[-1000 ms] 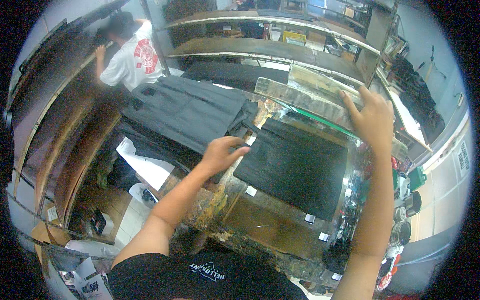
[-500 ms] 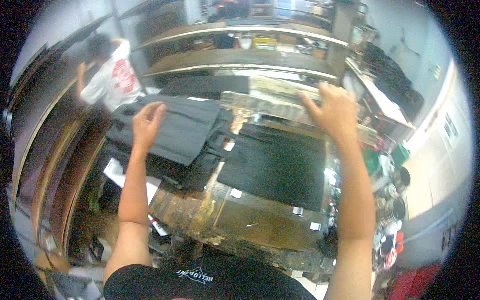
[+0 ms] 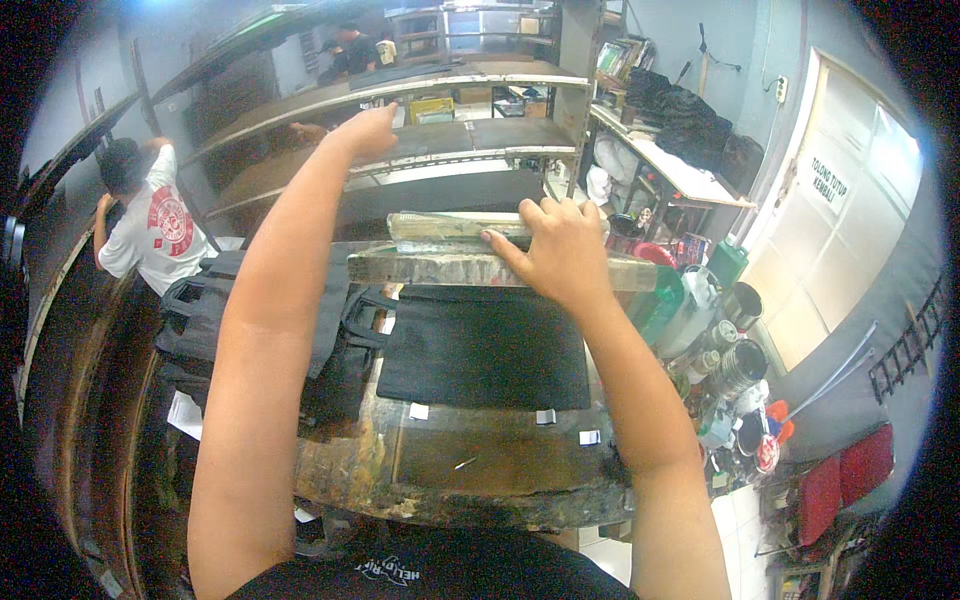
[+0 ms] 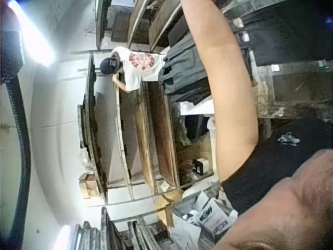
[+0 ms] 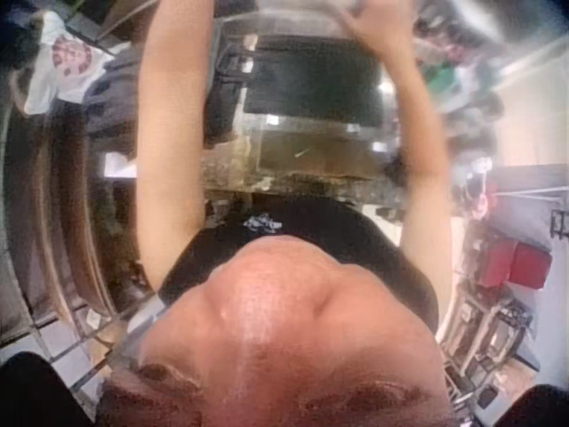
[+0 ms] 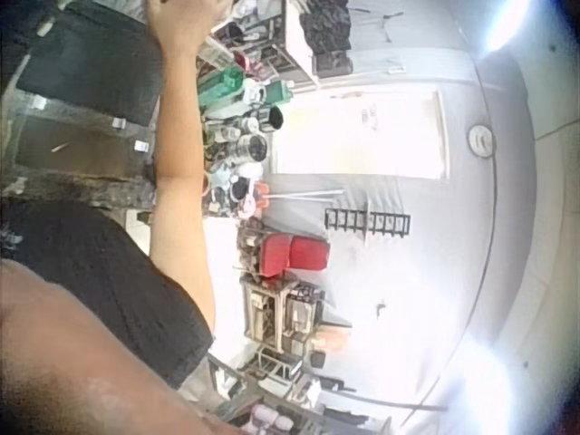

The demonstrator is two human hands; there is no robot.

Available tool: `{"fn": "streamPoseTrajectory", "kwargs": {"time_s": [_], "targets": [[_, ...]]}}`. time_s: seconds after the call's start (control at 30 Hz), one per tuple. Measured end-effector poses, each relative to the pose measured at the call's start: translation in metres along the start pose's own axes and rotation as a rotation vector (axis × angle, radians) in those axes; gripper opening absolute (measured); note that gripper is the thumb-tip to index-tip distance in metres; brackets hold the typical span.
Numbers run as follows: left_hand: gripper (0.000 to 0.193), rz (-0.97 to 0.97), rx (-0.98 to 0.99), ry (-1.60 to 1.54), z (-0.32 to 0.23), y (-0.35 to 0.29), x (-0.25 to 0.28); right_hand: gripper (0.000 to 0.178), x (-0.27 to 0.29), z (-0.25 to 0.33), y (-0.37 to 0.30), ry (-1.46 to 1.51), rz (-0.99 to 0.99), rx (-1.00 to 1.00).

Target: The person prepares green ink in a container and then applies it to several black tote bags using a screen printing frame and a squeegee.

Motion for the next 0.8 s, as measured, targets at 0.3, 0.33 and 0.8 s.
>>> {"fn": "streamPoseTrajectory", "kwargs": {"time_s": [0.3,0.33,0.8], "targets": [[0.073,-0.065,0.051,-0.125,-0.005,-0.037,-0.018,0.056,0.001,-0.001,-0.002,-0.001,-0.011,0.016],[0.074,-0.069,0.045,-0.128,0.001,-0.041,-0.020,0.056,0.002,0.000,-0.001,0.004,-0.004,0.014],[0.054,-0.058,0.177,-0.053,0.036,-0.029,-0.009,0.053,0.003,0.001,0.000,0.005,0.014,0.000]]}}
Point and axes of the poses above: each hand's wrist, its own y-axis towards the middle knuckle, its own x-axis out of the back of the hand, z = x × y, the point moved 7 cm from there along y, towards the middle knuckle, and after that the axes turned 6 degrees about y, right-handed, at the moved point
